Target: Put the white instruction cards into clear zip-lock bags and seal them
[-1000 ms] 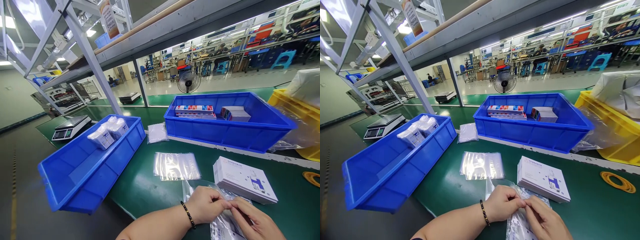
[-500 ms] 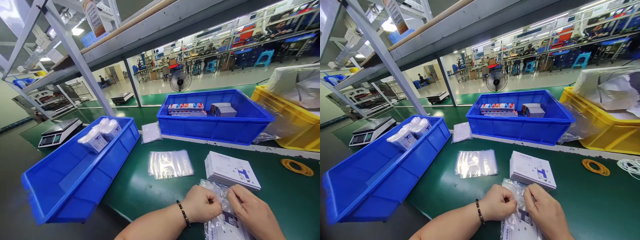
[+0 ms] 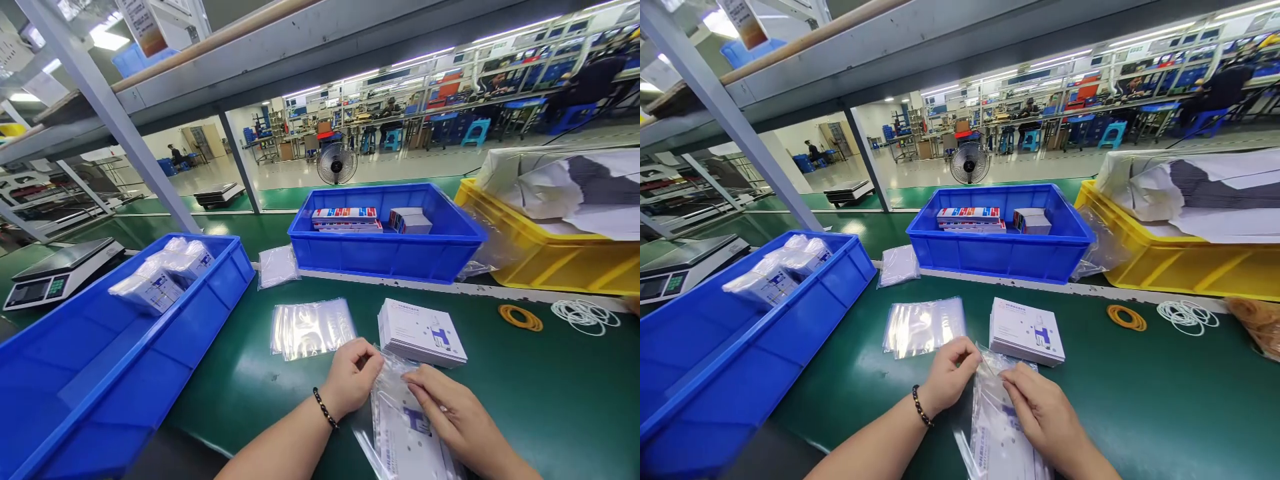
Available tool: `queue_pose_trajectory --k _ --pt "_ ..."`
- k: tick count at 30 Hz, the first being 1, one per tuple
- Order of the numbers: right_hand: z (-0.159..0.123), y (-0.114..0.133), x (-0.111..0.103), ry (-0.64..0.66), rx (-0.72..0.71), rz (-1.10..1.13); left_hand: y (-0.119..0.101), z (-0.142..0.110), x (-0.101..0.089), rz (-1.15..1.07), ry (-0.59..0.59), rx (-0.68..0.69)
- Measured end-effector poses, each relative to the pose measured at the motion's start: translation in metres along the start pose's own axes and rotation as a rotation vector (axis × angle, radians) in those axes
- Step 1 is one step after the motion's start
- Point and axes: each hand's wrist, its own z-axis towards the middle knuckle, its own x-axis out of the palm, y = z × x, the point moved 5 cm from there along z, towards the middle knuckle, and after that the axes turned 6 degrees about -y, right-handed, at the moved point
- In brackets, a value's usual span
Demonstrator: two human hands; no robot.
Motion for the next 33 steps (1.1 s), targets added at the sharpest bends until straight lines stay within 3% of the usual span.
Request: queue_pose_trajectory --k 3,6,10,14,17,19,22,28,33 --pt "0.001 -0.002 -0.002 0.089 0.094 0.110 -0.024 -0.005 -0.005 0.071 -0.023 0.437" --pt "0.001 -0.003 0.002 0.205 0.157 0.188 -0.028 -0.012 0.004 0.139 0.143 0.607" --pt "0.002 -0.007 -0.001 0.264 0.226 0.166 -0.014 -0.011 0.012 0.293 0.271 0.414" --pt "0.005 -0.006 -0.015 0.190 0.199 0.173 -0.007 -0.007 0.009 0.270 0.308 0.175" --pt "0.006 -0.009 -0.026 0.035 0.143 0.150 -0.006 -0.006 0.007 0.237 0.333 0.089" --pt "0.004 -0.019 -0.035 -0.165 0.162 0.059 -0.005 -0.004 0.005 0.218 0.316 0.056" --pt "-0.003 -0.043 -0.043 -0.396 0.315 -0.119 -0.002 -0.003 0.006 0.180 0.312 0.036" --pt "-0.011 -0.081 -0.040 -0.394 0.707 -0.193 0.004 -0.005 0.011 0.118 0.350 0.000" --pt "-0.010 -0.081 -0.048 -0.465 0.743 -0.184 0.006 -0.006 0.014 0.069 0.366 -0.057"
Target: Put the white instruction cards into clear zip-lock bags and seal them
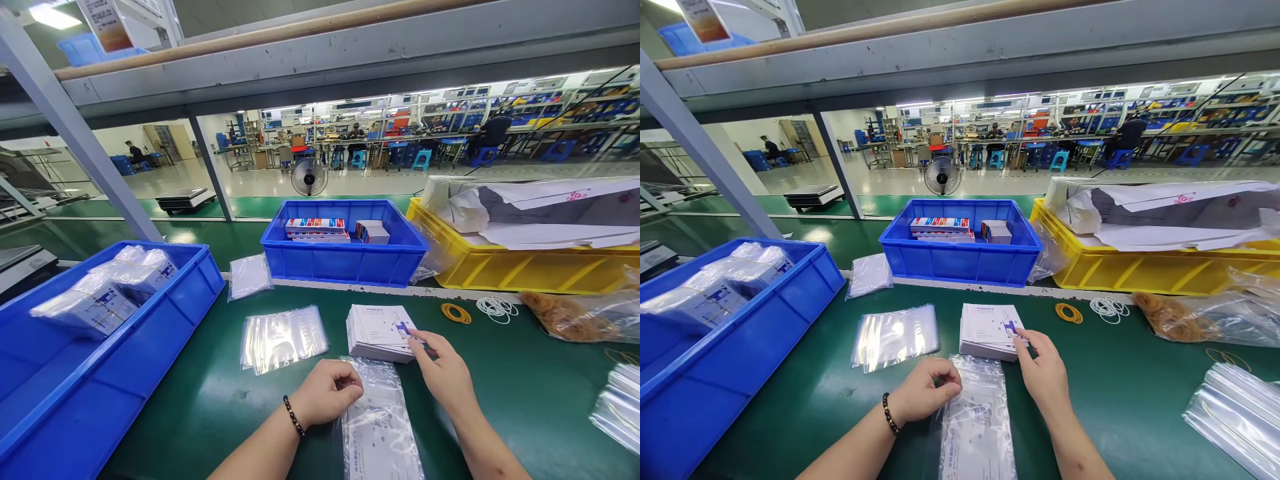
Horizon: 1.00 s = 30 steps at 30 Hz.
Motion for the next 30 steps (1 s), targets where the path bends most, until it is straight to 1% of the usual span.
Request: queue_pose_trajectory --k 6,8,14,18,21,23,26,28,30 --pt "-0.003 0.004 -0.013 -0.116 0.054 -0.003 -0.005 -0.001 0.002 -0.015 0.026 0.021" --pt "-0.003 0.004 -0.013 -0.111 0.080 -0.010 -0.004 -0.001 0.005 -0.009 0.041 0.041" --pt "0.002 -0.004 -0.003 -0.027 0.155 -0.045 -0.001 -0.001 0.009 0.009 0.072 0.060" --pt "0.005 -0.009 -0.004 -0.023 0.204 -0.031 -0.003 -0.001 0.008 0.033 0.074 0.049" --pt "0.004 -0.008 -0.009 -0.056 0.210 0.002 -0.003 -0.002 0.009 0.026 0.075 0.046" --pt "0.002 -0.004 -0.014 -0.113 0.192 0.090 -0.002 -0.002 0.009 0.018 0.076 0.034" --pt "-0.004 0.003 -0.017 -0.179 0.152 0.377 0.000 -0.002 0.010 0.021 0.084 0.023" --pt "-0.008 0.006 -0.015 -0.144 0.154 0.529 -0.002 -0.001 0.010 0.013 0.089 0.043" --pt "-0.011 0.009 -0.009 -0.033 0.180 0.564 -0.003 -0.001 0.010 -0.014 0.089 0.063"
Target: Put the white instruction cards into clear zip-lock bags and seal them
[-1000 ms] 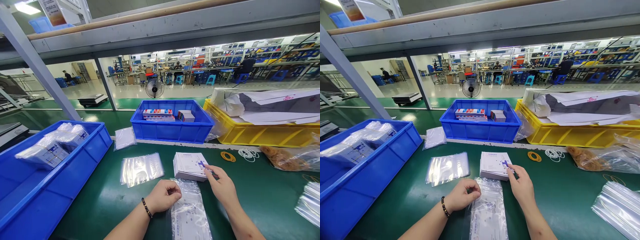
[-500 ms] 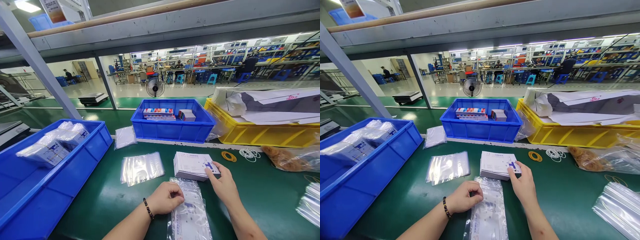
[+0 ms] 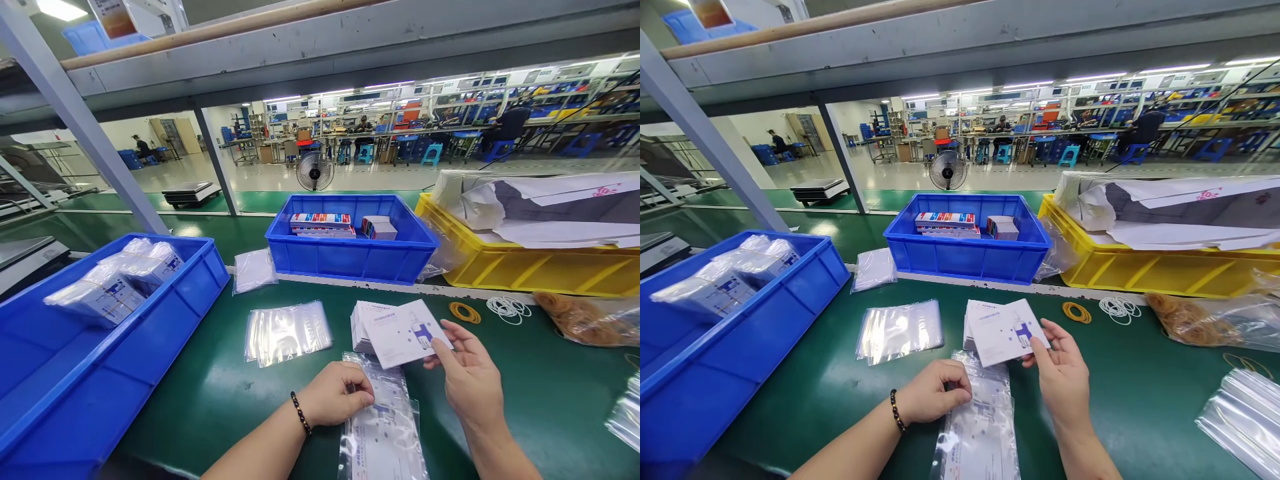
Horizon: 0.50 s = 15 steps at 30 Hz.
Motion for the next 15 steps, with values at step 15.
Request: queue_pose_trajectory --k 15 --pt "-0.036 0.024 0.042 0.900 -0.264 -0.291 0.001 0.000 -0.006 -0.178 -0.176 -0.027"
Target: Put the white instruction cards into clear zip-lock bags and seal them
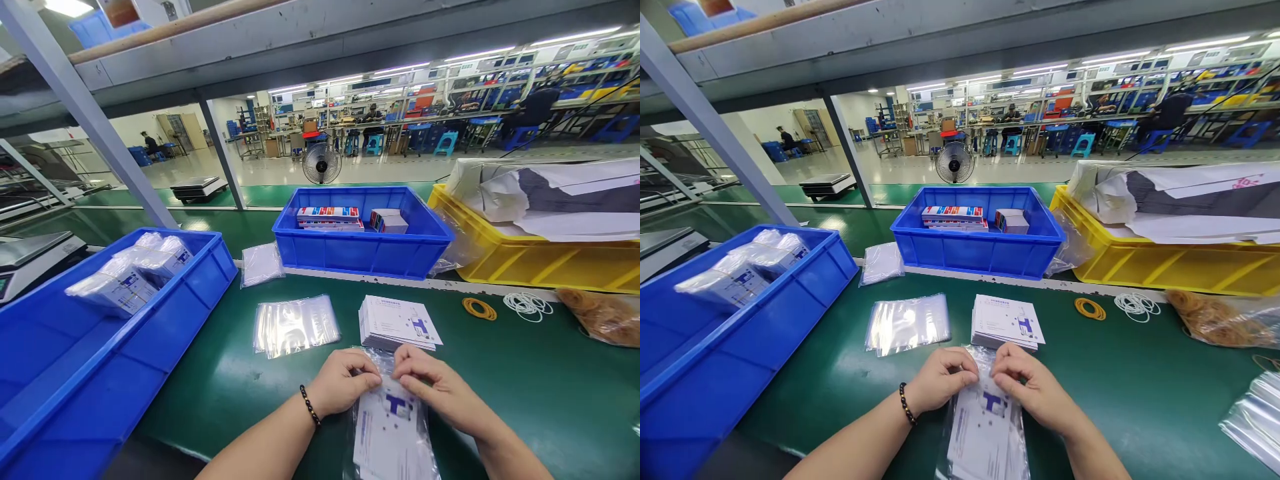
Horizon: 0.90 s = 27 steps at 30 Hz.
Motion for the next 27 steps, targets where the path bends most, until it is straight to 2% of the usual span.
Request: queue_pose_trajectory --k 2,5,10,12,18,22,27 --pt "-0.001 0.004 0.011 0.145 -0.021 -0.009 -0.001 -0.001 0.000 -0.029 -0.037 0.028" --pt "-0.002 0.003 0.016 0.214 0.017 0.004 0.002 -0.001 0.002 -0.062 -0.059 0.002" --pt "-0.003 -0.004 0.012 0.145 0.139 0.092 0.018 -0.001 0.007 -0.281 -0.017 -0.267" --pt "-0.004 -0.007 0.011 0.112 0.200 0.153 0.020 -0.001 0.007 -0.296 -0.023 -0.328" --pt "-0.005 -0.012 0.012 0.064 0.341 0.225 0.014 -0.001 0.004 -0.211 -0.098 -0.306" --pt "-0.003 -0.008 0.012 0.068 0.291 0.135 0.010 0.000 0.002 -0.172 -0.106 -0.257" --pt "-0.001 -0.003 0.013 -0.001 0.200 0.047 0.013 0.000 0.004 -0.197 -0.091 -0.271"
